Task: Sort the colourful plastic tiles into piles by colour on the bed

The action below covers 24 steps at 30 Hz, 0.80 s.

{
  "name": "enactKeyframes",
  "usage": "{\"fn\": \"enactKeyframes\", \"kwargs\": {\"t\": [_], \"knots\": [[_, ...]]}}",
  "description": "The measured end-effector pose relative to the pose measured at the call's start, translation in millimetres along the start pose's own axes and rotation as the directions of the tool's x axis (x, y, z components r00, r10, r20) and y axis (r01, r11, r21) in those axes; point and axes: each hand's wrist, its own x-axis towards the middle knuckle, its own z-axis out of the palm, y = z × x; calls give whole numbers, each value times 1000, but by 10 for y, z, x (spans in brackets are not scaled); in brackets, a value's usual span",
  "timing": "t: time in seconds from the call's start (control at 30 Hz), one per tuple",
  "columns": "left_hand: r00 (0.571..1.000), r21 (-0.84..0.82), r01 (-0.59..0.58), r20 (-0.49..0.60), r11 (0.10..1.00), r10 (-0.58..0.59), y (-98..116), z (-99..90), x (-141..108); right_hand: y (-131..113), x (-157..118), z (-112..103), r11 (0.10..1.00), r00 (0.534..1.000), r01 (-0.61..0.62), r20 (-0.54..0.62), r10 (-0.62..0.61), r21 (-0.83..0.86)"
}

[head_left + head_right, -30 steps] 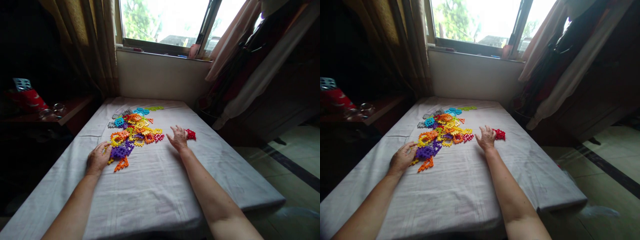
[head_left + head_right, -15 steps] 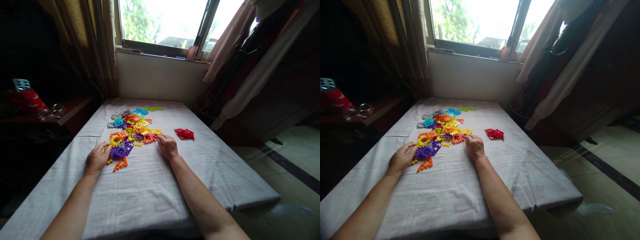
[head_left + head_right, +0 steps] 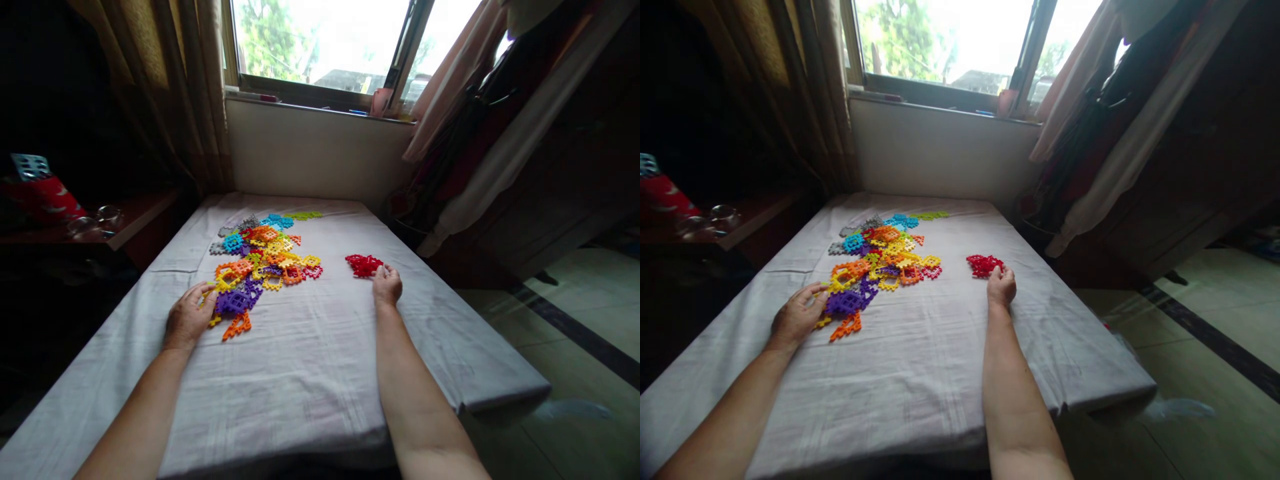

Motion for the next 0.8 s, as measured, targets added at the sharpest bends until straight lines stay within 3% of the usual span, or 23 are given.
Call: {"fn": "enactKeyframes", "kwargs": {"t": [0.07,0.13,0.23,0.3,0.37,0.5,0.67,0.73,0.8], "knots": [[1000,-3,1,3,1000,-1,10,-9,-3,-59,-88,40,998,997,59,42,-59,-5],[1000,-5,4,11,1000,-4,18,-17,-4,-147,-236,100,977,967,212,154,-205,-36],[1000,-5,9,22,1000,-9,26,-22,-5,-305,-520,206,856,810,509,390,-438,-95],[1000,-5,9,17,1000,-9,26,-19,-5,-403,-697,263,754,707,639,501,-500,-150],[1000,-3,7,10,1000,-7,19,-13,-5,-477,-825,296,678,654,704,569,-499,-214],[1000,6,1,15,1000,-1,-1,-2,-3,-524,-911,300,619,611,742,641,-464,-259],[1000,-3,-8,17,1000,8,-10,7,0,-446,-849,282,597,543,788,629,-557,-151],[1000,-8,-3,15,1000,3,-7,7,0,-409,-785,265,605,556,786,569,-606,-125],[1000,-10,-2,16,1000,2,0,4,-1,-372,-684,226,627,600,770,473,-645,-121]]}}
